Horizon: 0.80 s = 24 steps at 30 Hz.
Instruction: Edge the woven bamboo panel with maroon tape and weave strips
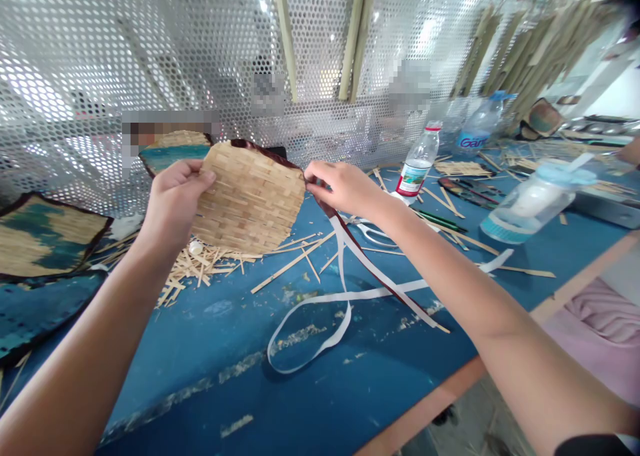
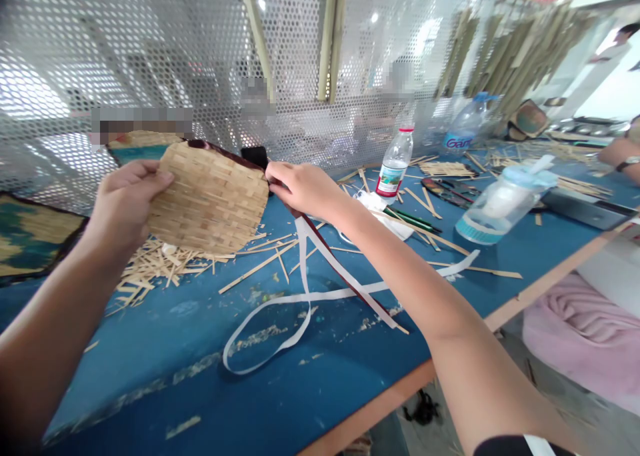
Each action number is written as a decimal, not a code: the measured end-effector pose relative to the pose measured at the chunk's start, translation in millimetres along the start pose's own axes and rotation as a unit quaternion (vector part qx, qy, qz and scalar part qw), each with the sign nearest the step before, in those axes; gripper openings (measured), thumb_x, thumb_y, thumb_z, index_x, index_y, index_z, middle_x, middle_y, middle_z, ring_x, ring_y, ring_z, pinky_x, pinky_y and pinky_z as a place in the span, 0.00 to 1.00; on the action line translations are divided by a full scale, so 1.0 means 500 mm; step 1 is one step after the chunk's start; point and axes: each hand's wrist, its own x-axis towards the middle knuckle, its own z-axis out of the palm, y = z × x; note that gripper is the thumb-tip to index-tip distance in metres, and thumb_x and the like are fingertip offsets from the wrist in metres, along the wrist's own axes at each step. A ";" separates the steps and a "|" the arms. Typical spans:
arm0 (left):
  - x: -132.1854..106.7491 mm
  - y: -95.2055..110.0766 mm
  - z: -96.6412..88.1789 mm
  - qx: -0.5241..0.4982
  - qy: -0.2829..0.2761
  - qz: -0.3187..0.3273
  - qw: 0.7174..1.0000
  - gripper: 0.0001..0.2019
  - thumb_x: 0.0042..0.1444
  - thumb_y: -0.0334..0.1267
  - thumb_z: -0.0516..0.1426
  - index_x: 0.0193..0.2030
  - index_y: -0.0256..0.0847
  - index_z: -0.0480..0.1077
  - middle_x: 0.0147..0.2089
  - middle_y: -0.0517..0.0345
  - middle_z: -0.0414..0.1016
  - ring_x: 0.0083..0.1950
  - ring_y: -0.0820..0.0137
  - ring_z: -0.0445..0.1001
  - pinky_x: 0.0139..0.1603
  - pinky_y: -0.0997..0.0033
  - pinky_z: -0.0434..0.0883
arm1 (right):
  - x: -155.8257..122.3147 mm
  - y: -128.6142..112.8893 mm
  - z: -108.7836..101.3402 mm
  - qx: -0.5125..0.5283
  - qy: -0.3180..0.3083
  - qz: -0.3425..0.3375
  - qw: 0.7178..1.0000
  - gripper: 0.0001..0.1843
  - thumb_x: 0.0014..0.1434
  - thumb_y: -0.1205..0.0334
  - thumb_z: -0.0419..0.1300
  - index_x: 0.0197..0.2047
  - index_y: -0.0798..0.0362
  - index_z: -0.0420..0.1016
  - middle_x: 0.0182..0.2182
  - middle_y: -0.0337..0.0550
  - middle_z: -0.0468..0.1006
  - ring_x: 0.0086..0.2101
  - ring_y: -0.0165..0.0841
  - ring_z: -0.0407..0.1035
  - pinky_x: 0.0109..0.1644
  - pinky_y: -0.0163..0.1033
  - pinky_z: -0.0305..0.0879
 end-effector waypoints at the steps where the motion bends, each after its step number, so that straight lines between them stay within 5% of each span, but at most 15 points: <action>1: -0.001 0.001 0.001 0.000 0.000 0.000 1.000 0.10 0.49 0.36 0.63 0.40 0.38 0.77 0.31 0.57 0.78 0.30 0.69 0.74 0.34 0.70 0.72 | 0.000 0.000 0.001 -0.023 -0.003 -0.007 1.000 0.05 0.68 0.62 0.54 0.44 0.51 0.70 0.39 0.44 0.78 0.36 0.36 0.69 0.42 0.42 0.55; 9: 0.001 -0.001 -0.002 -0.002 -0.004 0.000 1.000 0.09 0.49 0.36 0.64 0.39 0.38 0.76 0.31 0.57 0.78 0.31 0.68 0.74 0.33 0.70 0.71 | -0.002 0.007 -0.003 -0.106 -0.016 -0.046 0.993 0.07 0.70 0.61 0.54 0.46 0.52 0.71 0.41 0.45 0.79 0.40 0.38 0.71 0.47 0.43 0.54; 16: 0.009 -0.006 -0.007 0.002 0.010 0.043 0.999 0.09 0.48 0.35 0.64 0.37 0.38 0.77 0.28 0.60 0.77 0.28 0.69 0.75 0.32 0.70 0.71 | -0.009 0.015 0.032 -0.236 0.079 -0.094 0.964 0.14 0.72 0.66 0.46 0.48 0.56 0.72 0.41 0.49 0.79 0.41 0.39 0.71 0.44 0.44 0.53; 24: 0.003 0.001 0.002 0.020 0.010 0.054 0.998 0.09 0.47 0.35 0.63 0.36 0.37 0.76 0.28 0.59 0.77 0.26 0.70 0.73 0.30 0.70 0.70 | -0.013 0.027 0.062 -0.280 0.095 -0.149 0.944 0.16 0.73 0.64 0.45 0.46 0.56 0.74 0.43 0.50 0.79 0.40 0.38 0.69 0.44 0.44 0.53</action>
